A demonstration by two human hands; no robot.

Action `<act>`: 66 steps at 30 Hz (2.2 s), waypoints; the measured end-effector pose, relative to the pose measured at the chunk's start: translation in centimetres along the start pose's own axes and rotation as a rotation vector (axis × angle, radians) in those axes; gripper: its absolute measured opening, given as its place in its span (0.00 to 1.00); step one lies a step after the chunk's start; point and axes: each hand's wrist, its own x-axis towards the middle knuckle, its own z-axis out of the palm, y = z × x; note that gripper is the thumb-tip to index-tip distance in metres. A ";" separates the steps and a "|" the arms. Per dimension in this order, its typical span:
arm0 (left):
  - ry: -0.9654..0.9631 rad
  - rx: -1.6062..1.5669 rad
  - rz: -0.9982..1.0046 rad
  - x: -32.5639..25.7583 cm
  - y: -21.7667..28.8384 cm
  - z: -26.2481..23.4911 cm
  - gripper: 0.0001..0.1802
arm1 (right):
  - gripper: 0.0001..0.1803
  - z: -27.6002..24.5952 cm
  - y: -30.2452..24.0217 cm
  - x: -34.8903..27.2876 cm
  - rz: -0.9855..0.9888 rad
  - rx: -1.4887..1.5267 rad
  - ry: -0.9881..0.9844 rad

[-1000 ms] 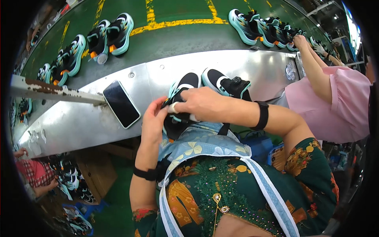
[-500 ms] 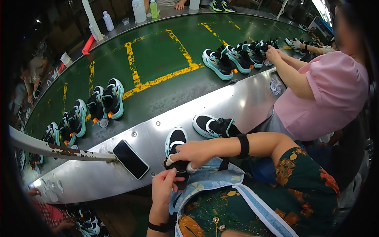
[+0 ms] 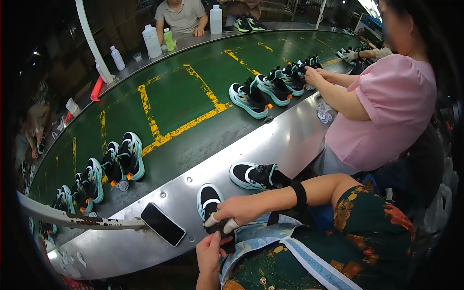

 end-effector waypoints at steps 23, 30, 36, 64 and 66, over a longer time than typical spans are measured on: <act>-0.137 0.117 0.020 6.4 -5.2 -2.6 0.14 | 0.24 6.4 6.2 1.2 0.078 -0.260 0.198; -0.111 0.030 -0.003 6.5 -6.3 -3.0 0.13 | 0.25 5.7 6.1 1.4 0.061 0.041 0.070; -0.098 0.032 0.017 7.2 -6.8 -2.8 0.13 | 0.15 8.8 7.3 1.7 0.048 -0.345 0.379; -0.089 0.049 0.016 7.5 -7.2 -2.8 0.12 | 0.19 6.8 8.9 2.3 0.048 0.067 0.172; -0.097 0.050 0.013 7.4 -7.1 -2.6 0.12 | 0.17 8.0 8.1 2.5 0.038 -0.049 0.188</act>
